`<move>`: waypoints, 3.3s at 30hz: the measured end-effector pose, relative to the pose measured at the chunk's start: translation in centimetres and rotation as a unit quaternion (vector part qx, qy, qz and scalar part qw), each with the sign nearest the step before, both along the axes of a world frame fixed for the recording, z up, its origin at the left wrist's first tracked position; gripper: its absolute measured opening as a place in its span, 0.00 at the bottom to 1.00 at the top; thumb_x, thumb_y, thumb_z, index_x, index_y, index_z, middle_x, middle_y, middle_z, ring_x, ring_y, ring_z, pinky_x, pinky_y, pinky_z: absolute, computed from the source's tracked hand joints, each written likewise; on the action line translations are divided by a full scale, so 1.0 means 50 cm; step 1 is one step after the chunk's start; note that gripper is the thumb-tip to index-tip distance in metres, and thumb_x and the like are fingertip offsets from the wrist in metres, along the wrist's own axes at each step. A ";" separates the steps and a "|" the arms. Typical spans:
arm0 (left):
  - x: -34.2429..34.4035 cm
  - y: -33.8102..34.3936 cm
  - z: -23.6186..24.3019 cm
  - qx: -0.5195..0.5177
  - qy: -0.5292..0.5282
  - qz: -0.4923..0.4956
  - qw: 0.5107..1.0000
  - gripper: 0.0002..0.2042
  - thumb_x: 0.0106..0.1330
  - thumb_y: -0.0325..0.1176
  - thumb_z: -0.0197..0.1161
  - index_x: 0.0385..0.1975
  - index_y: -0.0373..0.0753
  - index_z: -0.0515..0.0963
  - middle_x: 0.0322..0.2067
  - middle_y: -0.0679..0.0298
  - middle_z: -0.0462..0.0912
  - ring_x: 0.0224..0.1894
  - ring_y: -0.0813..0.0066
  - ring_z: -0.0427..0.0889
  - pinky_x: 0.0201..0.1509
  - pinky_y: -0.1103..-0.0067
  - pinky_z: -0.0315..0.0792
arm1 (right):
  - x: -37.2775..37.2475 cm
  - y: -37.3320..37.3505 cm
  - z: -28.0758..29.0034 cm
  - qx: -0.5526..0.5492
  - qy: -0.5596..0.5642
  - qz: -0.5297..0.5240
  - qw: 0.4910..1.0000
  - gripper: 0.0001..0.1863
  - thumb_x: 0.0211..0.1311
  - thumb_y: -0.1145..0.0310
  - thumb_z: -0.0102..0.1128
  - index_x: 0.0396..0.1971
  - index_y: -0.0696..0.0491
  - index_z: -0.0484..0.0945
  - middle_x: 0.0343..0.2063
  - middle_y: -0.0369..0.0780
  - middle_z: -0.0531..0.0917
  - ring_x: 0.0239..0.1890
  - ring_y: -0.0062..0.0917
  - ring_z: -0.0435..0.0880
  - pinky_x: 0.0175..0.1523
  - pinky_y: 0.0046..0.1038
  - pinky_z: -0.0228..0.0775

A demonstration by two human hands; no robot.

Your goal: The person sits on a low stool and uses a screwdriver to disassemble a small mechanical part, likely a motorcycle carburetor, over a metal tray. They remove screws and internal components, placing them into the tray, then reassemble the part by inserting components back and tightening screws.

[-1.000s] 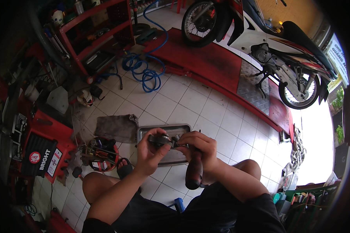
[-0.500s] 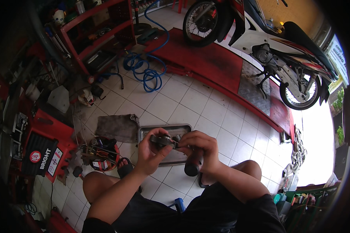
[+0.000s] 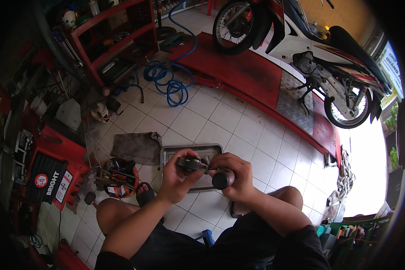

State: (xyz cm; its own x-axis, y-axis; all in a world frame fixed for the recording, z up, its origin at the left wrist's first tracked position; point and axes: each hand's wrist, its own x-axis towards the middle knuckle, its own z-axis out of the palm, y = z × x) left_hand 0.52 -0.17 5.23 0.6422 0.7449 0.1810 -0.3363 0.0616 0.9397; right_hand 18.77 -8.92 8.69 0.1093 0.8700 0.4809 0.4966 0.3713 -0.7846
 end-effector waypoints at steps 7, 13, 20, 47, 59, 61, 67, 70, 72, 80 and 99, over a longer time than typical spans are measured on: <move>-0.002 -0.004 -0.017 -0.082 -0.049 -0.011 0.995 0.21 0.66 0.32 0.70 0.55 0.37 0.70 0.47 0.64 0.78 0.51 0.77 0.80 0.58 0.76 0.75 | -0.002 0.010 -0.002 0.076 -0.058 -0.007 0.995 0.11 0.54 0.75 0.73 0.37 0.57 0.82 0.33 0.44 0.85 0.31 0.30 0.86 0.35 0.27 0.77; -0.007 -0.014 -0.008 -0.314 -0.128 -0.088 0.937 0.19 0.72 0.39 0.63 0.57 0.38 0.71 0.48 0.61 0.79 0.52 0.66 0.82 0.61 0.64 0.78 | 0.004 0.009 0.031 0.014 0.018 -0.016 1.000 0.12 0.58 0.73 0.69 0.42 0.57 0.82 0.26 0.36 0.79 0.24 0.18 0.75 0.29 0.21 0.65; -0.027 0.002 -0.009 -0.452 -0.234 -0.139 0.850 0.24 0.74 0.48 0.56 0.58 0.34 0.70 0.48 0.53 0.79 0.51 0.47 0.83 0.59 0.62 0.80 | 0.073 0.017 0.070 -0.082 0.361 0.104 0.923 0.19 0.70 0.62 0.64 0.50 0.59 0.72 0.31 0.40 0.82 0.37 0.24 0.80 0.46 0.26 0.73; -0.010 -0.005 -0.047 -0.423 -0.170 -0.111 0.883 0.19 0.76 0.44 0.54 0.55 0.35 0.73 0.45 0.52 0.82 0.52 0.45 0.83 0.60 0.60 0.79 | 0.078 -0.070 0.132 0.164 0.303 0.104 0.933 0.08 0.77 0.76 0.42 0.52 0.57 0.66 0.41 0.51 0.81 0.47 0.47 0.86 0.59 0.54 0.77; -0.001 -0.016 -0.053 -0.411 -0.171 -0.141 0.884 0.19 0.77 0.42 0.52 0.56 0.35 0.72 0.43 0.51 0.85 0.51 0.47 0.85 0.59 0.60 0.79 | 0.060 -0.063 0.123 0.153 0.299 0.100 0.936 0.07 0.76 0.80 0.40 0.49 0.59 0.64 0.41 0.53 0.81 0.48 0.48 0.86 0.60 0.55 0.77; -0.002 -0.016 -0.054 -0.411 -0.172 -0.143 0.884 0.19 0.77 0.42 0.52 0.57 0.35 0.72 0.44 0.51 0.85 0.51 0.47 0.85 0.59 0.60 0.79 | 0.059 -0.062 0.121 0.148 0.301 0.096 0.937 0.06 0.76 0.80 0.40 0.48 0.59 0.65 0.41 0.53 0.81 0.48 0.48 0.86 0.59 0.54 0.77; -0.002 -0.017 -0.052 -0.406 -0.166 -0.140 0.888 0.17 0.78 0.42 0.51 0.56 0.36 0.72 0.44 0.53 0.85 0.51 0.47 0.85 0.59 0.59 0.79 | 0.053 -0.056 0.116 0.147 0.299 0.088 0.939 0.06 0.76 0.79 0.42 0.48 0.61 0.66 0.41 0.55 0.81 0.47 0.48 0.86 0.58 0.53 0.79; -0.001 -0.018 -0.049 -0.393 -0.144 -0.114 0.901 0.16 0.77 0.41 0.52 0.55 0.37 0.73 0.44 0.55 0.85 0.50 0.47 0.85 0.58 0.59 0.80 | 0.053 -0.057 0.115 0.139 0.287 0.056 0.946 0.05 0.75 0.80 0.46 0.46 0.62 0.66 0.39 0.56 0.82 0.45 0.48 0.87 0.56 0.52 0.80; 0.000 -0.021 -0.044 -0.389 -0.128 -0.076 0.909 0.15 0.77 0.40 0.53 0.54 0.38 0.73 0.43 0.56 0.85 0.49 0.48 0.86 0.57 0.59 0.80 | 0.055 -0.054 0.102 0.149 0.267 0.034 0.952 0.05 0.74 0.80 0.49 0.45 0.63 0.67 0.37 0.55 0.83 0.44 0.47 0.88 0.55 0.50 0.82; 0.000 -0.016 -0.040 -0.360 -0.076 0.004 0.930 0.13 0.75 0.39 0.58 0.52 0.39 0.75 0.41 0.58 0.85 0.45 0.50 0.87 0.52 0.62 0.84 | 0.052 -0.045 0.098 0.085 0.270 -0.020 0.959 0.07 0.71 0.81 0.53 0.46 0.64 0.68 0.36 0.52 0.85 0.45 0.44 0.89 0.55 0.44 0.83; -0.002 -0.017 -0.046 -0.329 -0.069 0.046 0.941 0.12 0.73 0.37 0.61 0.49 0.38 0.72 0.40 0.56 0.84 0.45 0.53 0.88 0.53 0.65 0.83 | 0.048 -0.033 0.100 0.016 0.316 -0.014 0.948 0.20 0.69 0.79 0.59 0.56 0.63 0.64 0.45 0.54 0.83 0.53 0.44 0.85 0.59 0.42 0.79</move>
